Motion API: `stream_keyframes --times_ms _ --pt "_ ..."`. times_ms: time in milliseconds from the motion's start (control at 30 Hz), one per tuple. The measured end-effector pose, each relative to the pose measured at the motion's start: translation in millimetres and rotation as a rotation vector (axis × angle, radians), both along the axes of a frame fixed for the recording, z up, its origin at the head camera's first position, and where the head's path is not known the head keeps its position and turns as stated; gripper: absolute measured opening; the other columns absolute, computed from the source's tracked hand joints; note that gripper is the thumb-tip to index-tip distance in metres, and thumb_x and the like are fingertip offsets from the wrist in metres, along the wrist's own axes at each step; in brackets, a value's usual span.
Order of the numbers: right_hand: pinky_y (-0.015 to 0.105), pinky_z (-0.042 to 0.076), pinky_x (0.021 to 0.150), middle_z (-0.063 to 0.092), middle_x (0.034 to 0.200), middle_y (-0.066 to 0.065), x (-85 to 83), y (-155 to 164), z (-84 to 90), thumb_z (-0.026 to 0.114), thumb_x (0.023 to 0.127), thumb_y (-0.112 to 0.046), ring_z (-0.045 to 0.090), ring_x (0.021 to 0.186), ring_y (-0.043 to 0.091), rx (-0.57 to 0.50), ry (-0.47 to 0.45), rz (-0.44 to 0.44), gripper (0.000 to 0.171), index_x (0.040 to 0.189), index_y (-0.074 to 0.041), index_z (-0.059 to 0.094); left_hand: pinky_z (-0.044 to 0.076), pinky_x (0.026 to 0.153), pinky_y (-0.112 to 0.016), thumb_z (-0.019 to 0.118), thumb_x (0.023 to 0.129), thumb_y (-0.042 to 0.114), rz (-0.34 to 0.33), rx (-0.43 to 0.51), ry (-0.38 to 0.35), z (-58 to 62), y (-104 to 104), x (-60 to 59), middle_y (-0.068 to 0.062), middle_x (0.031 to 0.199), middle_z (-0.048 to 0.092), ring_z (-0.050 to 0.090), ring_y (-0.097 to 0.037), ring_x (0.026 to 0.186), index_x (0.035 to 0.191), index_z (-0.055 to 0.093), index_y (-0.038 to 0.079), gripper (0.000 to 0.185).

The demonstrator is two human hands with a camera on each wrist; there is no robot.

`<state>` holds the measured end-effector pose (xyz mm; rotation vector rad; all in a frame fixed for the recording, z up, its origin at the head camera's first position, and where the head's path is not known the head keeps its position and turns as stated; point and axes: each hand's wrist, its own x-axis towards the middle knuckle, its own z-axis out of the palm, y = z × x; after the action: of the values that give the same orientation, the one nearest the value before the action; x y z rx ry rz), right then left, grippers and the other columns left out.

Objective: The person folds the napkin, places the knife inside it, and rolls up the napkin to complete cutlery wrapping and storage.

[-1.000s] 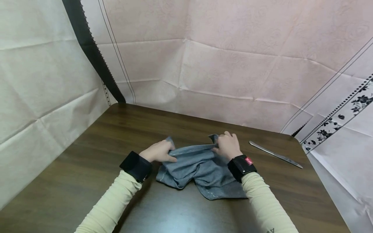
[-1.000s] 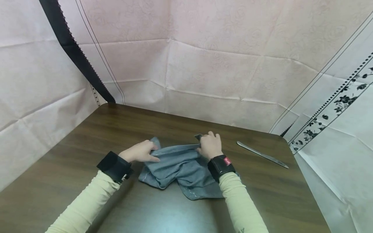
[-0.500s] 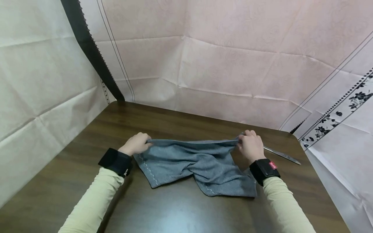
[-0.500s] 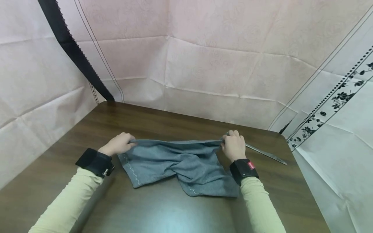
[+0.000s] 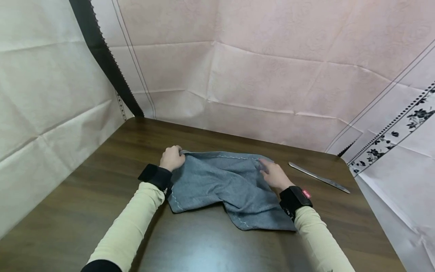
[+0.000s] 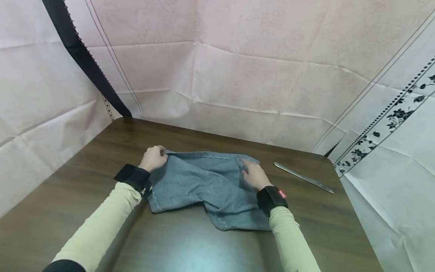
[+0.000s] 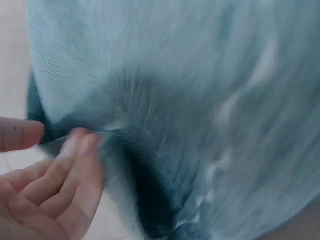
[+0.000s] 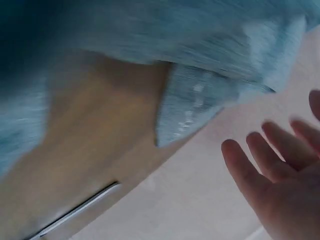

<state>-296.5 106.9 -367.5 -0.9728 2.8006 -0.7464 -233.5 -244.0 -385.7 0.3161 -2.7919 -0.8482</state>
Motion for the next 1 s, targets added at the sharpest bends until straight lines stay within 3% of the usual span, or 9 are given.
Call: stream_keyframes --times_ms 67,133,200,300,400,500,600,700,1000 --pt "0.046 0.044 0.075 0.053 0.119 0.027 3.6 4 -6.9 0.048 0.092 -0.004 0.056 0.09 0.042 0.026 -0.001 0.018 0.039 0.13 0.007 0.043 0.029 0.045 -0.027 0.051 0.089 0.011 -0.041 0.031 -0.009 -1.2 4 5.2 -0.014 0.07 0.055 0.035 -0.014 0.045 0.125 0.047 -0.004 0.039" --pt "0.046 0.043 0.071 0.057 0.113 0.026 5.4 8 -12.7 0.049 0.092 -0.006 0.057 0.083 0.041 0.042 0.002 0.024 0.035 0.125 0.007 0.05 0.029 0.042 -0.026 0.053 0.09 0.014 -0.088 0.021 -0.026 -1.6 10 11.8 -0.015 0.065 0.056 0.035 -0.013 0.04 0.132 0.04 -0.003 0.047" --pt "0.046 0.042 0.081 0.055 0.116 0.026 5.2 11 -17.5 0.05 0.092 -0.009 0.055 0.101 0.038 0.071 0.027 0.037 0.034 0.121 0.007 0.053 0.03 0.039 -0.026 0.055 0.089 0.016 -0.139 -0.03 -0.041 -0.8 19 20.3 -0.016 0.065 0.057 0.036 -0.013 0.038 0.131 0.041 -0.003 0.048" --pt "0.048 0.038 0.089 0.052 0.121 0.028 3.6 14 -23.5 0.048 0.094 -0.013 0.05 0.109 0.04 0.094 0.0 0.052 0.037 0.124 0.009 0.049 0.037 0.043 -0.029 0.059 0.087 0.021 -0.209 -0.175 -0.11 -0.5 32 35.3 -0.015 0.079 0.061 0.047 -0.015 0.047 0.122 0.052 -0.001 0.043" --pt "0.05 0.032 0.096 0.045 0.127 0.031 1.1 17 -29.2 0.044 0.096 -0.015 0.04 0.119 0.043 0.117 -0.026 0.064 0.042 0.128 0.012 0.042 0.046 0.053 -0.038 0.062 0.085 0.028 -0.246 -0.303 -0.237 -3.1 39 48.2 -0.015 0.087 0.061 0.057 -0.024 0.065 0.107 0.06 0.0 0.036" --pt "0.051 0.027 0.099 0.036 0.133 0.032 -1.8 19 -36.5 0.043 0.096 -0.016 0.032 0.124 0.044 0.165 -0.055 0.05 0.047 0.131 0.013 0.036 0.046 0.07 -0.051 0.06 0.086 0.037 -0.24 -0.357 -0.362 -9.5 37 54.3 -0.026 0.107 0.056 0.056 -0.04 0.093 0.112 0.057 -0.004 0.049" --pt "0.055 0.025 0.098 0.03 0.138 0.03 -8.3 21 -44.1 0.047 0.094 -0.023 0.026 0.127 0.043 0.27 -0.061 0.023 0.054 0.133 0.012 0.034 0.037 0.085 -0.059 0.057 0.085 0.049 -0.235 -0.361 -0.44 -16.8 27 49.8 -0.035 0.13 0.037 0.037 -0.051 0.116 0.131 0.042 -0.005 0.072" --pt "0.063 0.024 0.094 0.027 0.142 0.025 -15.9 24 -49.8 0.052 0.091 -0.033 0.022 0.13 0.041 0.356 -0.073 -0.017 0.063 0.136 0.007 0.033 0.03 0.091 -0.062 0.059 0.081 0.054 -0.242 -0.341 -0.476 -19.1 14 39.3 -0.035 0.139 0.023 0.022 -0.053 0.124 0.138 0.032 -0.004 0.086" --pt "0.072 0.017 0.089 0.023 0.145 0.022 -31.7 32 -55.4 0.055 0.083 -0.054 0.016 0.132 0.041 0.362 -0.133 -0.061 0.084 0.141 0.0 0.027 0.021 0.101 -0.056 0.062 0.079 0.05 -0.354 -0.34 -0.497 -12.5 -23 5.7 -0.033 0.143 0.014 0.013 -0.049 0.13 0.141 0.023 -0.004 0.091"
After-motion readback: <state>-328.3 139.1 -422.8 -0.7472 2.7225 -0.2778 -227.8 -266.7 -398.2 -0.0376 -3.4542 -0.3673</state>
